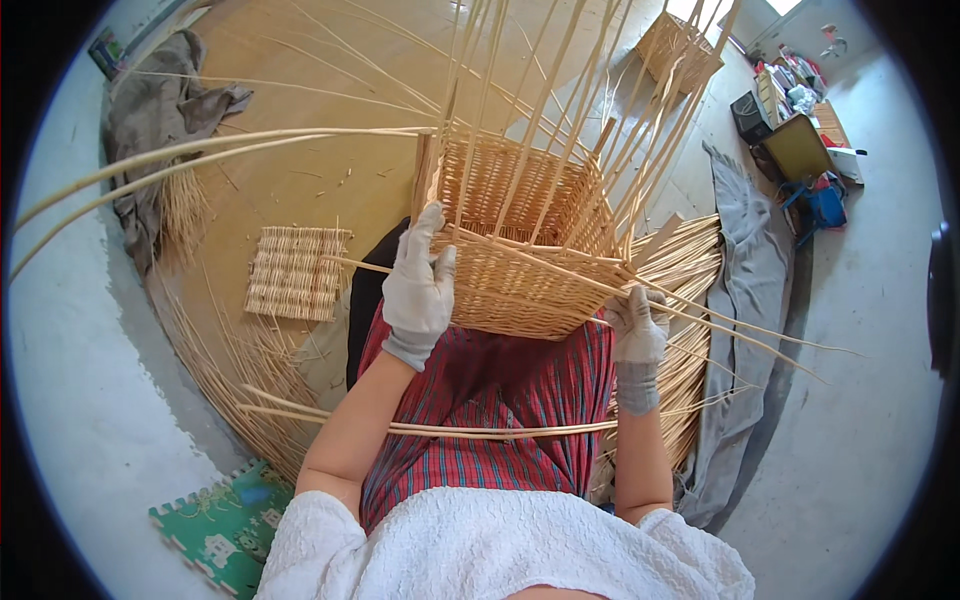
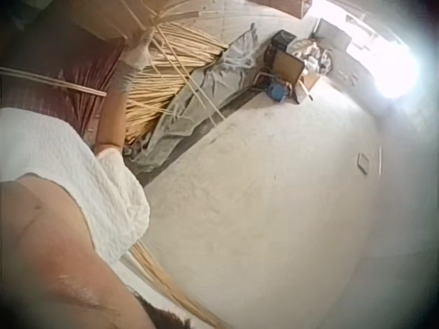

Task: The person weaves a rectangular basket by hand, interlacing thin bamboo strips through vertical stakes. They repeatedly pull strips through the weave, adjust the basket's shape, and occasionally reach for additional strips from a nearby pile.

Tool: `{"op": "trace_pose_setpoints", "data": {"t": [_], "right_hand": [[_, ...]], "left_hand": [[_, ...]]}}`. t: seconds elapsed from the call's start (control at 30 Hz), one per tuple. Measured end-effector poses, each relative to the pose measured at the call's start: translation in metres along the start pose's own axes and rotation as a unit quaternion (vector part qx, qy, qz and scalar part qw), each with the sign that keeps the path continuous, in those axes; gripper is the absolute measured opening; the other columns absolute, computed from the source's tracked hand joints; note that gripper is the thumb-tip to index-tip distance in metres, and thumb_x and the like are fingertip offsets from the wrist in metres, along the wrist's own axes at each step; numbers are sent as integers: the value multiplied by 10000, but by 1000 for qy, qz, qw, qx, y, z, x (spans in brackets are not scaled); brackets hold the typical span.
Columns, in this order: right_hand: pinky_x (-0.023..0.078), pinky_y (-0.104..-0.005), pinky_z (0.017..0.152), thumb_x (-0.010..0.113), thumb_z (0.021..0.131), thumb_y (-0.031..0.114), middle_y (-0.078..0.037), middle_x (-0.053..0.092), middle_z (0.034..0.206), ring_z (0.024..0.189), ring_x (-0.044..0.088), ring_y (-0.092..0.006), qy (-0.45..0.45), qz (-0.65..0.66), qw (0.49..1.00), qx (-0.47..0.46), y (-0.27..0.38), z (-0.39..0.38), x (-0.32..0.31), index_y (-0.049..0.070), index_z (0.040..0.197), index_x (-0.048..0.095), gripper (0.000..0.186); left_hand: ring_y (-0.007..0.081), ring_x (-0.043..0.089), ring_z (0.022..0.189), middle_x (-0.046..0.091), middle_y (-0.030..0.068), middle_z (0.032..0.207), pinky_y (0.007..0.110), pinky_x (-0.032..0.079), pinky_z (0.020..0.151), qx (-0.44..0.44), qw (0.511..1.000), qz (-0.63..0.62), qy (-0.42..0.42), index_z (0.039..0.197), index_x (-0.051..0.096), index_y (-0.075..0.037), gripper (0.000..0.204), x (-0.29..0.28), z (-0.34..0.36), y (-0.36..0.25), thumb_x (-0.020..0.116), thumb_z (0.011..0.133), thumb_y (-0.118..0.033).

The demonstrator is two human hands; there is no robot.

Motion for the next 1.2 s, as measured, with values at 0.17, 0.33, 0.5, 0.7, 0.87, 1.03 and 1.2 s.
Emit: {"op": "trace_pose_setpoints", "data": {"t": [0.17, 0.33, 0.5, 0.7, 0.87, 1.03, 1.2], "right_hand": [[631, -281, 570, 684, 986, 145, -79, 722, 861, 720, 745, -199, 35, -10, 999, -15, 0, 2, 3, 80, 998, 618, 93], [627, -279, 594, 693, 981, 138, -103, 717, 914, 749, 732, -199, 28, -12, 999, -24, 0, 3, -5, 61, 1021, 594, 132], [616, -287, 671, 704, 974, 119, -121, 698, 972, 835, 702, -193, -8, -44, 997, -64, 21, 11, 15, 49, 1040, 560, 173], [571, -320, 853, 669, 958, 58, -116, 705, 1009, 916, 703, -188, 177, -401, 811, -387, 104, 10, 177, 24, 1231, 578, 291], [494, -278, 761, 652, 995, 140, -10, 608, 911, 801, 569, -106, 85, -315, 836, -442, 85, 58, 283, 85, 1504, 461, 546], [461, -307, 621, 528, 1067, 346, 21, 509, 786, 632, 446, -96, 128, 16, 961, -244, 50, 45, 214, 64, 1421, 474, 456], [485, -380, 648, 421, 1109, 350, 16, 340, 657, 591, 389, -144, 168, 188, 942, -223, -2, 17, 79, 111, 934, 496, 306]], "left_hand": [[314, 703, 1066, 701, 140, 1257, 394, 567, 830, 19, 996, 59, 59, 1345, 594, -70, 331, 45, 18, -22, 572, 1035, -184], [248, 718, 853, 722, 119, 920, 345, 552, 743, -39, 970, 48, 237, 1189, 648, -51, 334, 85, 28, 23, 573, 1047, -344], [132, 628, 729, 656, 74, 805, 303, 519, 691, -130, 912, -95, 378, 1043, 666, -10, 309, 78, 26, 6, 664, 1005, -317], [117, 574, 715, 649, 72, 753, 308, 478, 675, -87, 974, -42, 207, 961, 679, 1, 269, 79, 24, 21, 671, 1005, -264], [109, 495, 672, 595, 46, 697, 311, 444, 634, -69, 983, 4, 168, 922, 666, 20, 364, 90, 26, 14, 610, 1041, -319], [89, 456, 672, 572, 7, 697, 307, 429, 622, -143, 967, -59, 204, 895, 671, 9, 350, 87, 25, 37, 643, 1027, -314], [100, 490, 608, 617, 8, 695, 305, 429, 569, -81, 972, -124, 182, 914, 695, -19, 260, 84, 26, 30, 715, 979, -270]]}}
Point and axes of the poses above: each hand's wrist, its own z-axis towards the middle knuckle, its own x-axis out of the palm, y = z × x, the point moved 8 cm from there along z, towards the middle knuckle
